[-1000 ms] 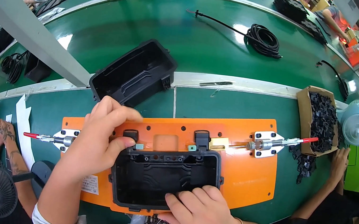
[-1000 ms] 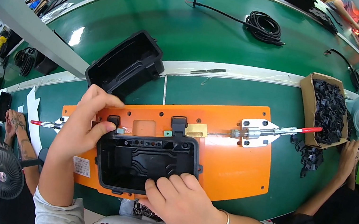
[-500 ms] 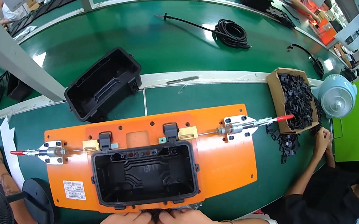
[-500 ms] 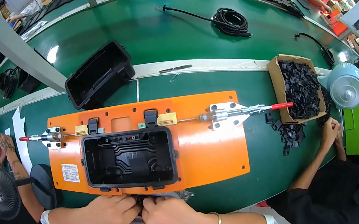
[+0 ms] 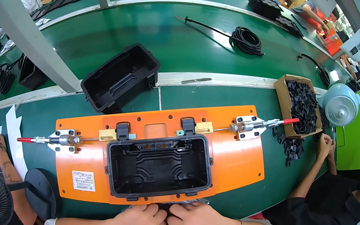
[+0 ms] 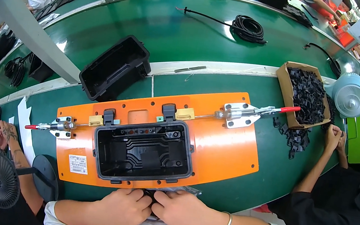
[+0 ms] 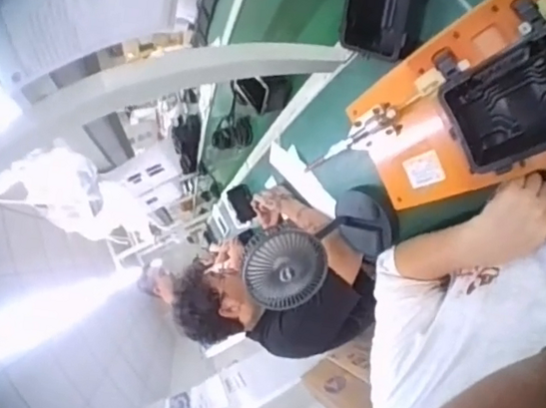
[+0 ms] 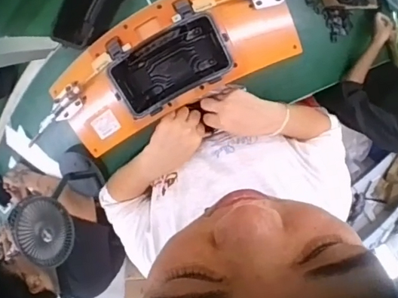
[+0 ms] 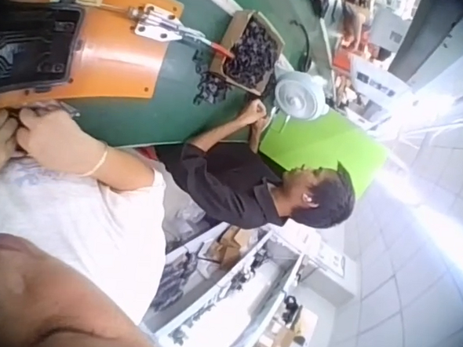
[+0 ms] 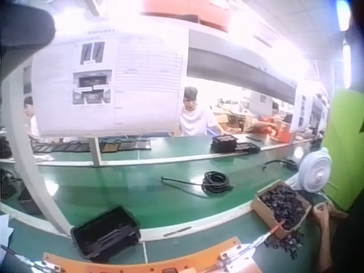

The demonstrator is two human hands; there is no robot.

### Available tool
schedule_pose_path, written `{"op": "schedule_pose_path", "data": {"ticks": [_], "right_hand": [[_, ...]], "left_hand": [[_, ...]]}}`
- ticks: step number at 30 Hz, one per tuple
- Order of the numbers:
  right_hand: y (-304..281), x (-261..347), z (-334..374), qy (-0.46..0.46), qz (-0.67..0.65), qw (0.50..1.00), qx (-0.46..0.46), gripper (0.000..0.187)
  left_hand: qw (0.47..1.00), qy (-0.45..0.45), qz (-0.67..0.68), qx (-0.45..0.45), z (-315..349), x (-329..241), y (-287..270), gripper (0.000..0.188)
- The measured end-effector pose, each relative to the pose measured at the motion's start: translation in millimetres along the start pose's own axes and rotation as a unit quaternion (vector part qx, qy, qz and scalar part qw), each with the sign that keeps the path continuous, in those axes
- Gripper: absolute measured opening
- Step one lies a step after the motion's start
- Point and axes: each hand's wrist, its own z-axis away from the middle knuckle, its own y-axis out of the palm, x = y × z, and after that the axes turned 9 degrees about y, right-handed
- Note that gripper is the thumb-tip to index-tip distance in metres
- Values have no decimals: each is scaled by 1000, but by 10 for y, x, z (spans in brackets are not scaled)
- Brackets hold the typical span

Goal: Assembling a plastic enclosure by inserting internal components and securing them using a manual clamping jig.

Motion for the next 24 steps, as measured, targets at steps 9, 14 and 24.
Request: {"op": "schedule_pose_path", "data": {"ticks": [9, 14, 24], "right_hand": [[-767, -329, -192, 83, -162, 932, -313, 14], [-845, -606, -533, 209, -143, 884, -393, 10], [-860, -639, -560, 231, -95, 895, -370, 11]], "left_hand": [[987, 37, 121, -102, 154, 190, -429, 16], [880, -166, 99, -433, 265, 329, -672, 15], [760, -337, 201, -518, 476, 749, -411, 12]]}}
